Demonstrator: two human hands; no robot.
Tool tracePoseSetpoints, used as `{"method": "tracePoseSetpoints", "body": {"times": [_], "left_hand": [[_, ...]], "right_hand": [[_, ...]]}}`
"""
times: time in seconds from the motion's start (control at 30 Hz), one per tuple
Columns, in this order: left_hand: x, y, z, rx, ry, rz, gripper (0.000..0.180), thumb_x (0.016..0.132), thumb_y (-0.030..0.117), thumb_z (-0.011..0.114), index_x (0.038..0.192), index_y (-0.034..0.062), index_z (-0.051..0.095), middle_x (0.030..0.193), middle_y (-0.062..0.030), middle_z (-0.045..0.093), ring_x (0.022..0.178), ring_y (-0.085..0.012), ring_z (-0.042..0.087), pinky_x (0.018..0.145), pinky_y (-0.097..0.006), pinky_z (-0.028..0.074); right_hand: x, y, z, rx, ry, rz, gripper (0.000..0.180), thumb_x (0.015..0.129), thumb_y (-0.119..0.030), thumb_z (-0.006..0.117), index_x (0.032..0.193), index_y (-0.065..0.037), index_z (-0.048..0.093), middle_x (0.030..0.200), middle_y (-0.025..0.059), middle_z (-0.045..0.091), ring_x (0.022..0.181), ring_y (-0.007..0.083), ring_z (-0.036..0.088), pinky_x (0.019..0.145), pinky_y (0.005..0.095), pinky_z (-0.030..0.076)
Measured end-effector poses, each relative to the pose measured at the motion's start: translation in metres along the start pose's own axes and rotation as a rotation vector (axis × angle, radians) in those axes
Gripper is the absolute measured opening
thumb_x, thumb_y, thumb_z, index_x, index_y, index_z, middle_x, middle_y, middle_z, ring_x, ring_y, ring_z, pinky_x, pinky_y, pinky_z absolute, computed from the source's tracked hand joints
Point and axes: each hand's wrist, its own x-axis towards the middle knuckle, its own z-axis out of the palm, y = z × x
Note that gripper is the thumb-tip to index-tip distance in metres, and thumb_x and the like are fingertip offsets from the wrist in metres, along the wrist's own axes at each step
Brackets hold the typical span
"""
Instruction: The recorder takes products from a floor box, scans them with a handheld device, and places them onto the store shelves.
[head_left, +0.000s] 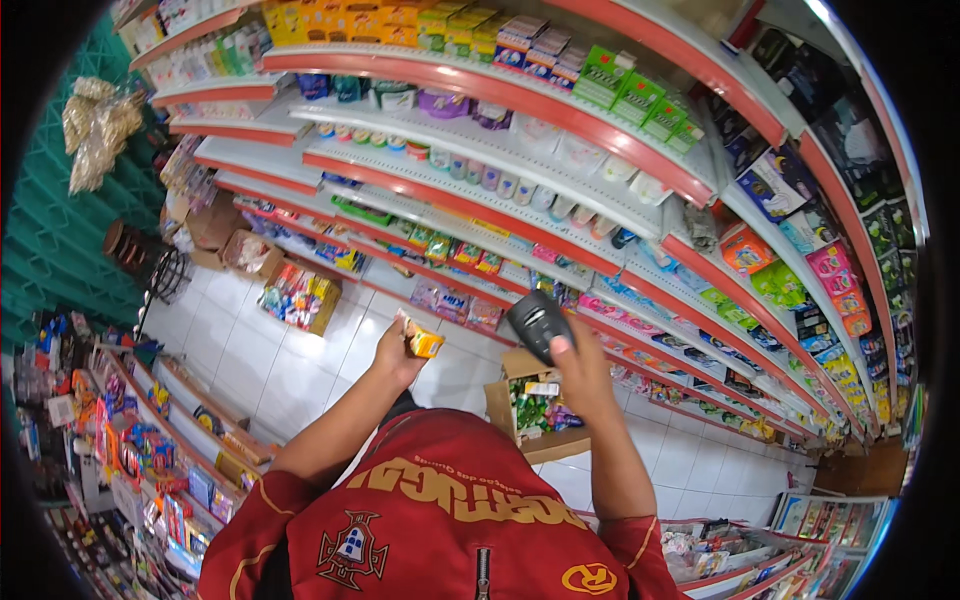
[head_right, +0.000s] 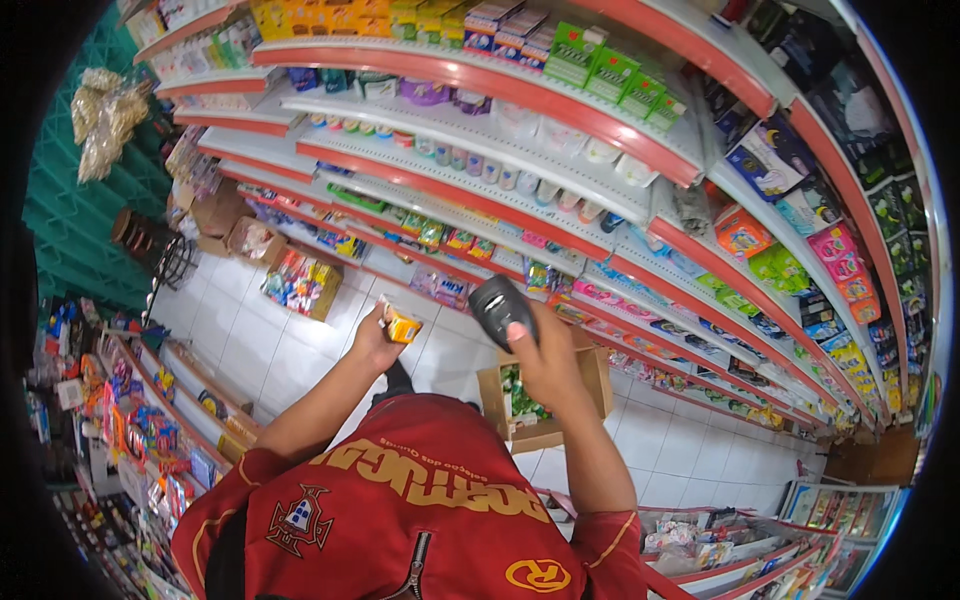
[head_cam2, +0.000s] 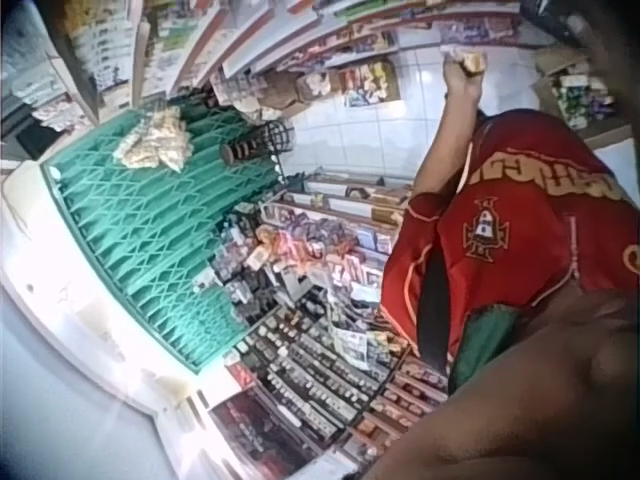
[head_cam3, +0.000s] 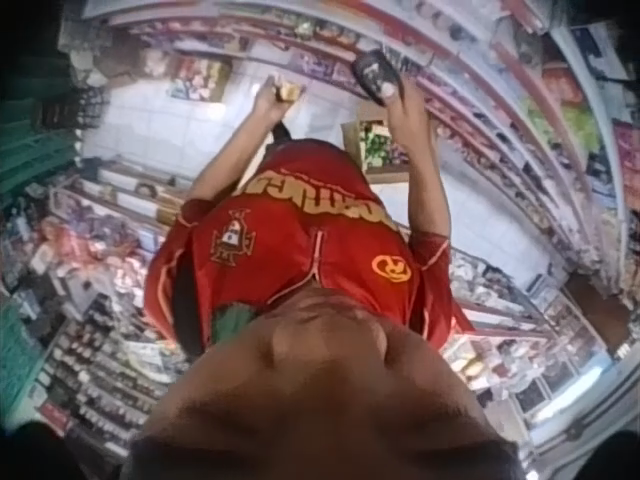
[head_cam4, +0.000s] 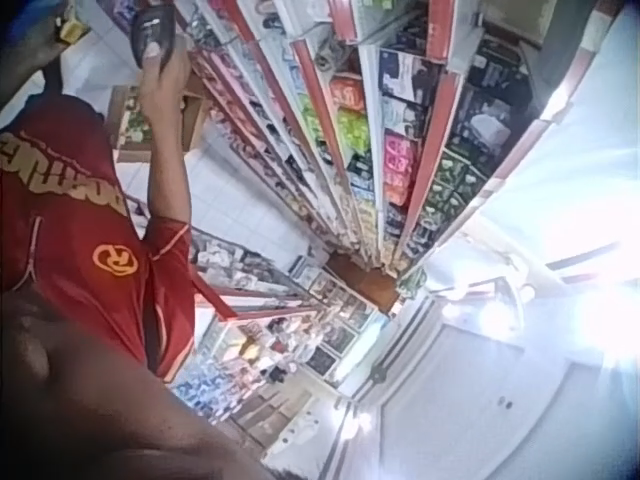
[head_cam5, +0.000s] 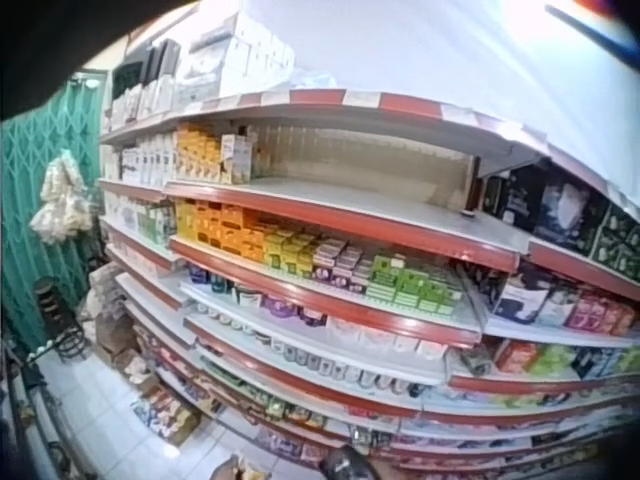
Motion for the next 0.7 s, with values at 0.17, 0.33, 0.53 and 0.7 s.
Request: {"method": "tracePoseSetpoints", "body": {"times": [0.17,0.33,0.53,0.7], "left_hand": [[0.003,0.024,0.015,0.002,0.004,0.01,0.044,0.111,0.039,0.038,0.138,0.0051,0.048,0.135,-0.0169,0.055,0.125,-0.0356,0.057,0.109,-0.054,0.049],[0.024,0.058,0.016,-0.006,-0.09,0.021,0.041,0.111,0.04,0.038,0.13,0.0069,0.053,0.118,-0.0162,0.063,0.109,-0.0339,0.064,0.102,-0.05,0.054],[0.022,0.085,0.041,-0.055,-0.096,0.013,0.034,0.111,0.036,0.042,0.122,0.0078,0.057,0.105,-0.0122,0.065,0.098,-0.0303,0.066,0.092,-0.046,0.057],[0.041,0.126,0.011,-0.089,-0.194,0.022,0.038,0.11,0.037,0.043,0.135,0.01,0.053,0.128,-0.01,0.059,0.119,-0.0308,0.059,0.104,-0.055,0.05]], "right_hand": [[0.06,-0.095,-0.09,-0.187,0.282,-0.39,0.076,0.096,-0.063,0.058,0.13,0.005,0.053,0.115,0.0215,0.056,0.106,0.0289,0.056,0.092,0.0401,0.046],[0.15,-0.186,-0.148,-0.662,0.547,-0.572,0.067,0.094,-0.056,0.067,0.128,0.001,0.059,0.112,0.0174,0.058,0.101,0.0327,0.059,0.092,0.0392,0.047],[0.288,-0.187,-0.226,-1.048,0.572,-0.436,0.073,0.093,-0.06,0.064,0.126,0.005,0.063,0.129,0.022,0.058,0.113,0.0404,0.061,0.099,0.0417,0.047],[0.362,-0.149,-0.256,-1.12,0.416,-0.289,0.073,0.092,-0.057,0.063,0.128,0.006,0.063,0.139,0.0286,0.051,0.129,0.0431,0.053,0.112,0.0441,0.04]]}}
